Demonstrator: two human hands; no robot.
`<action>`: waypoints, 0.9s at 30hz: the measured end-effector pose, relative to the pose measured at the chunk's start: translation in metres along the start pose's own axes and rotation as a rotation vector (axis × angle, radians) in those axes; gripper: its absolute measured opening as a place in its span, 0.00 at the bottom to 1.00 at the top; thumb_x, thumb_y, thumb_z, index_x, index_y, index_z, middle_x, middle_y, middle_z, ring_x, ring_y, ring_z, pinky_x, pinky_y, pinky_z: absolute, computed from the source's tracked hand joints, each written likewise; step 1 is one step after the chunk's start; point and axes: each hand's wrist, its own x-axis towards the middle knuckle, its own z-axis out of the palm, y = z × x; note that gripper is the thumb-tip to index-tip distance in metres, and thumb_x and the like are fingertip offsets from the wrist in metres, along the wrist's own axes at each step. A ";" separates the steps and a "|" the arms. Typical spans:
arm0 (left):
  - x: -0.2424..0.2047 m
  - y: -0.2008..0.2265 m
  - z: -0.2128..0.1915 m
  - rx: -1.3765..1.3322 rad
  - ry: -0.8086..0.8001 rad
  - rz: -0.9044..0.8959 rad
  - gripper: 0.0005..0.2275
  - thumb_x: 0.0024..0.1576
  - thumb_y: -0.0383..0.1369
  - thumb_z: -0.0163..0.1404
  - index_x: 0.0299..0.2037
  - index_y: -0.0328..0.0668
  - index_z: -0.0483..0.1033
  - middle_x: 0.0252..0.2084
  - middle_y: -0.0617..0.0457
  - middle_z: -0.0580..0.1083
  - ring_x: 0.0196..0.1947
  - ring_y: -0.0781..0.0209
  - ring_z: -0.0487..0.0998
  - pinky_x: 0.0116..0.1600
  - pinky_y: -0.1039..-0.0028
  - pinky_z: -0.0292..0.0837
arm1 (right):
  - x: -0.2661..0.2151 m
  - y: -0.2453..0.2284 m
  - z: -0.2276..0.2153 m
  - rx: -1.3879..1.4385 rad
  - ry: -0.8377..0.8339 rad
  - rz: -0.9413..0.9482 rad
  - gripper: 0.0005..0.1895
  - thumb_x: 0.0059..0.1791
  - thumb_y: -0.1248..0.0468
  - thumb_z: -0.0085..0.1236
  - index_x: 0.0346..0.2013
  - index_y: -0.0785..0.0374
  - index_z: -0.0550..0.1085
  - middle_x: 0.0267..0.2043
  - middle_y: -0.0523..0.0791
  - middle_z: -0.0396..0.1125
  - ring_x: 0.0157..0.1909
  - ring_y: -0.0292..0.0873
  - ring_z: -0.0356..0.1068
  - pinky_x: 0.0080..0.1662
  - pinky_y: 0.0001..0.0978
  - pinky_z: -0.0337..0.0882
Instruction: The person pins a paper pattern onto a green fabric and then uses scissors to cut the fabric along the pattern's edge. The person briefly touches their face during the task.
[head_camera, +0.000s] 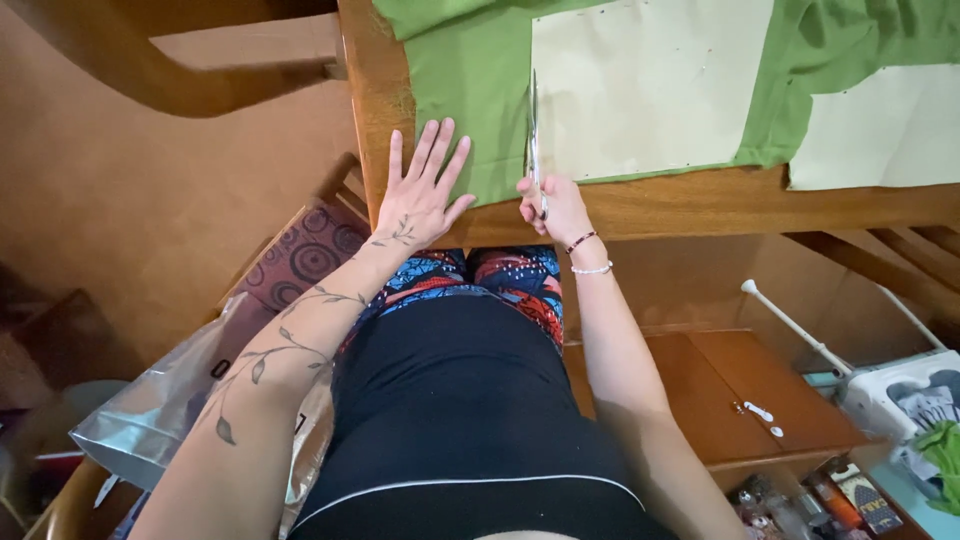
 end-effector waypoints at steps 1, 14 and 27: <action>0.000 0.000 0.001 0.000 0.001 -0.001 0.31 0.67 0.52 0.35 0.77 0.48 0.46 0.78 0.43 0.40 0.78 0.47 0.36 0.73 0.38 0.22 | 0.006 0.001 -0.002 -0.001 -0.001 -0.001 0.19 0.54 0.53 0.56 0.31 0.67 0.73 0.13 0.47 0.64 0.11 0.33 0.58 0.15 0.22 0.61; 0.000 -0.003 0.008 0.030 0.078 0.014 0.31 0.66 0.53 0.38 0.76 0.48 0.50 0.78 0.43 0.44 0.77 0.48 0.39 0.73 0.39 0.23 | 0.010 -0.056 0.010 -0.075 0.007 -0.057 0.27 0.53 0.43 0.57 0.20 0.60 0.69 0.10 0.43 0.61 0.09 0.31 0.56 0.13 0.17 0.57; 0.000 -0.004 0.011 0.037 0.071 0.012 0.31 0.67 0.53 0.36 0.76 0.49 0.49 0.78 0.43 0.44 0.78 0.48 0.38 0.73 0.39 0.22 | 0.022 -0.067 0.001 0.091 -0.022 -0.038 0.21 0.53 0.47 0.58 0.37 0.64 0.70 0.13 0.47 0.62 0.08 0.33 0.55 0.11 0.20 0.57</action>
